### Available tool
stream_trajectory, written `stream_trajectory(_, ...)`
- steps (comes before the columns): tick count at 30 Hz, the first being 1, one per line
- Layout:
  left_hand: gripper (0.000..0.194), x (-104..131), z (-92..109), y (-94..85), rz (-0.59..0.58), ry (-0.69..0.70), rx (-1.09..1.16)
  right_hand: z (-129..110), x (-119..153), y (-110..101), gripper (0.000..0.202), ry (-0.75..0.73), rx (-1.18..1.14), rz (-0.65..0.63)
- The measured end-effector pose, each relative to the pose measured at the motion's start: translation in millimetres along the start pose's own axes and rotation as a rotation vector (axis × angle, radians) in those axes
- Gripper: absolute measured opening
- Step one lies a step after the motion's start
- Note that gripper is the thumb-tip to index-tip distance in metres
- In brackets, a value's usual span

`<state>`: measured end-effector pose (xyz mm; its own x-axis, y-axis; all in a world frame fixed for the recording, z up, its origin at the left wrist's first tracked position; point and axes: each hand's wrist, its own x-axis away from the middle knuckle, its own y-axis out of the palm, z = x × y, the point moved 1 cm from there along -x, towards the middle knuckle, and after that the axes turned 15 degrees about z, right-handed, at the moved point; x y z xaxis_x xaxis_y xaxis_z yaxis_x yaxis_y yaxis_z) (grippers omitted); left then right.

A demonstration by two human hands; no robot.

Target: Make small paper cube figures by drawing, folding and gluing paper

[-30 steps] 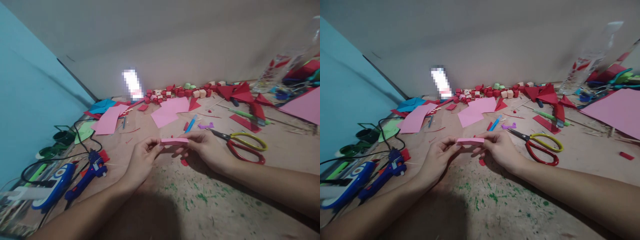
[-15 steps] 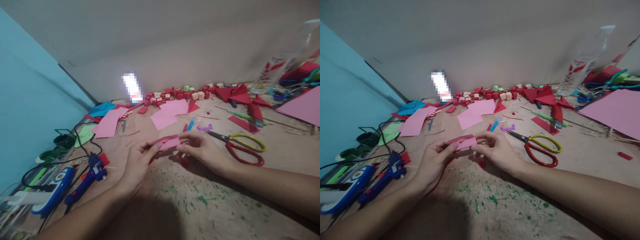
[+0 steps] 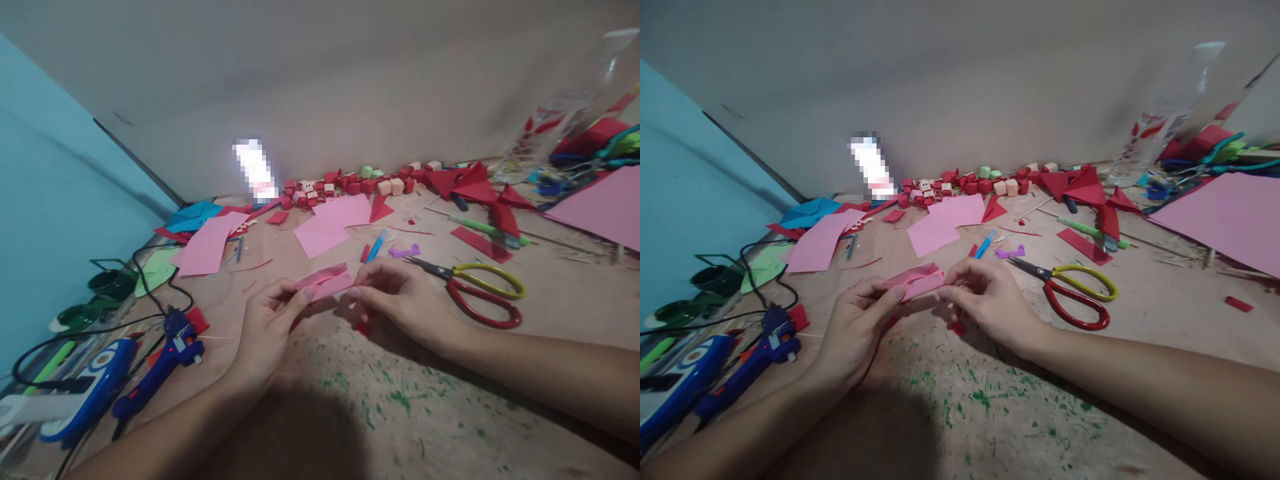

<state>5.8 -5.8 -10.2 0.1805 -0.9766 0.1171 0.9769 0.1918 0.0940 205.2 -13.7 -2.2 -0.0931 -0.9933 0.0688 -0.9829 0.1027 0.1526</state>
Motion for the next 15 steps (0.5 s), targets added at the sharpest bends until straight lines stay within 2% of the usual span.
stream_trajectory(2,0.016,1,0,-0.3,-0.010,0.027,-0.018,0,0,0,0.020,0.003,-0.020,0.005)
stream_trajectory(8,0.014,2,2,0.5,-0.006,0.128,-0.135,-9,-1,0,0.018,-0.026,0.128,0.068)
stream_trajectory(15,0.016,0,0,-0.1,-0.013,0.128,-0.114,-4,-5,-2,0.020,0.014,0.162,0.008)
